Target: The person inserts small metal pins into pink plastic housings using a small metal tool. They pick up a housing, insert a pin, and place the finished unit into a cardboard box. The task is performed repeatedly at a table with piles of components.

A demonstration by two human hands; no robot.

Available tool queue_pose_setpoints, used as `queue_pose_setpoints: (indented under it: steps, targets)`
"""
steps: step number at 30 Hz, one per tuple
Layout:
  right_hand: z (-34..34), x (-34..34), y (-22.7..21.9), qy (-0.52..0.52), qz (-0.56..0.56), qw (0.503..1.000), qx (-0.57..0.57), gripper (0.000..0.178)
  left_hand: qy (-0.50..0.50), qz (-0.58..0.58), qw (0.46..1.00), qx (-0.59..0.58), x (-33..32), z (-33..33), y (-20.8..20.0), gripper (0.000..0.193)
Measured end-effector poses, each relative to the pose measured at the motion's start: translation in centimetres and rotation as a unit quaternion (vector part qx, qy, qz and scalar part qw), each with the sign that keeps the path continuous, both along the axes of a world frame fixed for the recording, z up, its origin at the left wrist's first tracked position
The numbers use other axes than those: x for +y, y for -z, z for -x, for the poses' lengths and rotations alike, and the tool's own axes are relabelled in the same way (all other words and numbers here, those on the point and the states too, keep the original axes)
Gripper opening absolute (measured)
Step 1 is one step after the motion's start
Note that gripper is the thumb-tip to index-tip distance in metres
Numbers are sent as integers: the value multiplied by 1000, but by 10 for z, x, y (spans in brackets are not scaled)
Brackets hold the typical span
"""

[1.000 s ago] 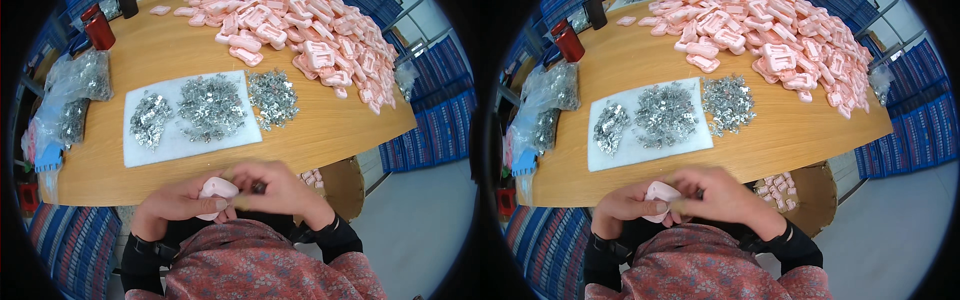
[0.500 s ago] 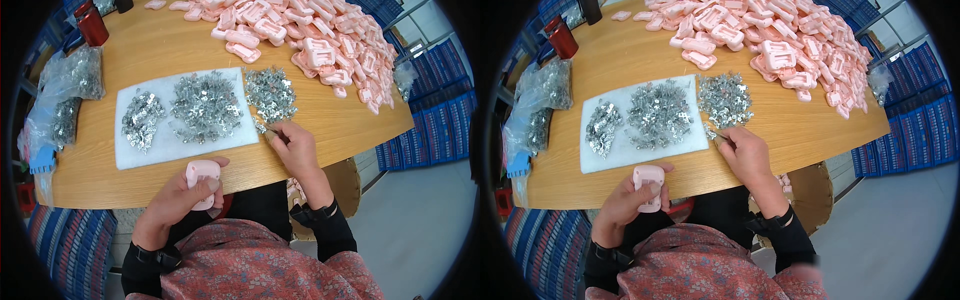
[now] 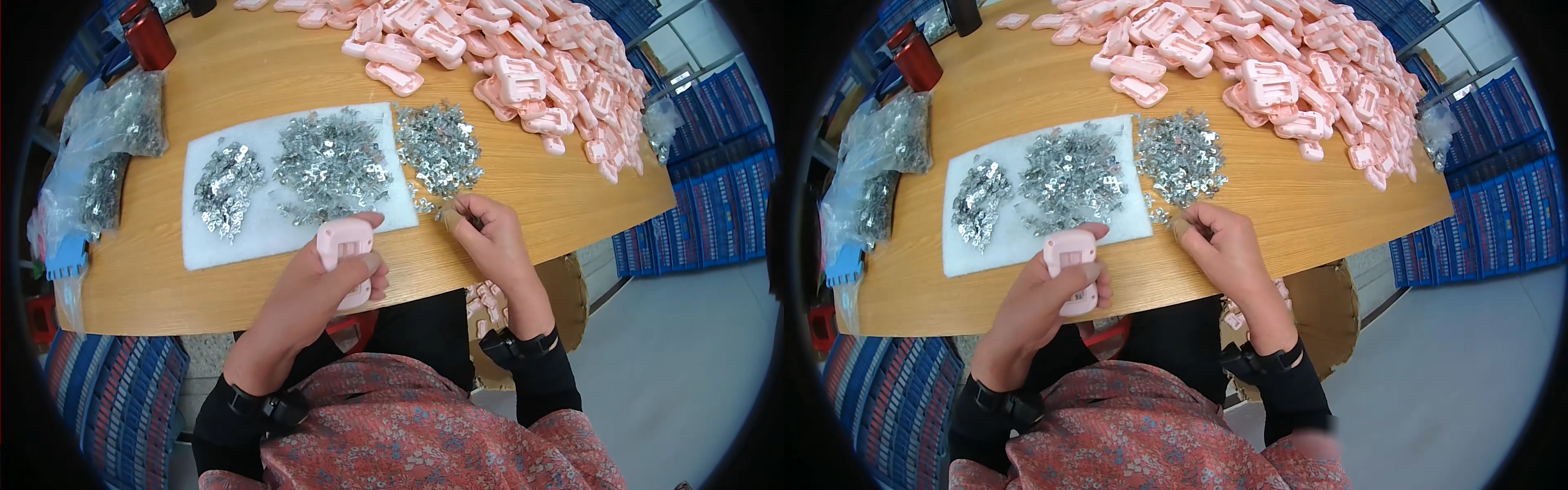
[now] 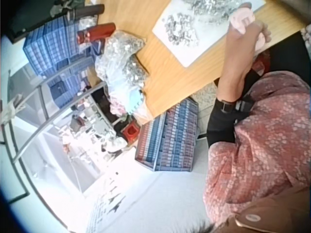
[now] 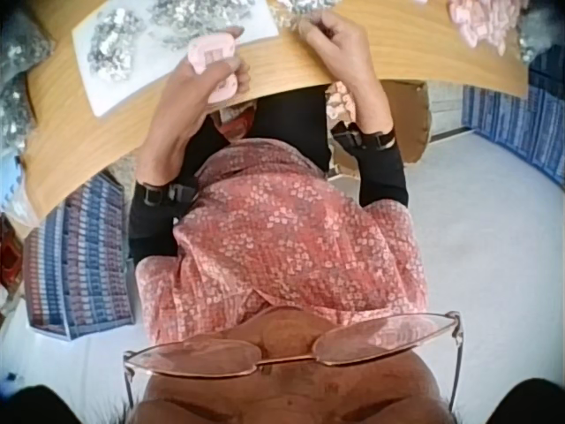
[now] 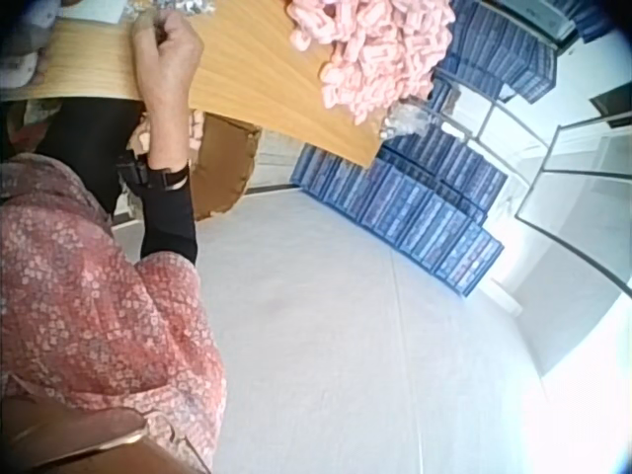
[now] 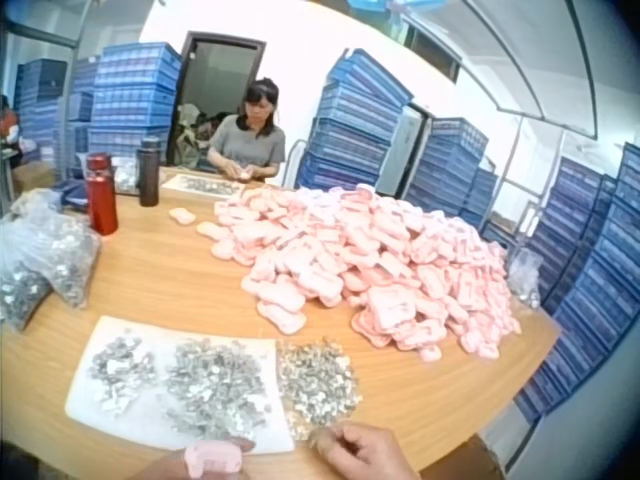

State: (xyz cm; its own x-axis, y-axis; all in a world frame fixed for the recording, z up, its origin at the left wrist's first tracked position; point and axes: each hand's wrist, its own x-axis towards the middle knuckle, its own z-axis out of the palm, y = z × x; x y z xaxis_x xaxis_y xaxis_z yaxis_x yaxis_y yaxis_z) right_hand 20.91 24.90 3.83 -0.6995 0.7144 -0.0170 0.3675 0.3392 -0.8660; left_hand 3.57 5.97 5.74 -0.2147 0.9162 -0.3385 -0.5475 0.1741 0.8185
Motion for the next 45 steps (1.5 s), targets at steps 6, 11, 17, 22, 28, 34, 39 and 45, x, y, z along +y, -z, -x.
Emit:
queue_pose_setpoints:
  steps: [6, 11, 17, 22, 28, 34, 39, 45]
  targets:
    - [-1, -16, -35, -150, 62, 987, -2, 12, -42, -38, 994, 95, 27, -7, 4, 47]
    - [4, -16, -42, -181, 82, 980, -20, 13, 12, -39, 989, 144, 27, -11, 7, 46]
    - [18, -20, -42, -141, 178, 974, -4, 14, -12, -33, 995, 98, 26, -18, 10, 48]
    - [16, -29, -25, -91, 144, 983, 65, 14, -60, -52, 996, -40, 25, -11, 17, 57]
    - [22, -52, -20, -53, 166, 978, 112, 17, -81, -56, 986, -136, 22, -7, 14, 63]
    - [28, -63, -8, -25, 79, 989, 124, 13, -91, -73, 982, -148, 20, -8, 19, 62]
    - [27, -59, -1, -20, 173, 970, 171, 13, -99, -51, 987, -118, 20, -12, 16, 57]
    - [28, -53, -23, -86, 49, 986, 133, 14, -20, -65, 974, -218, 12, -6, 19, 55]
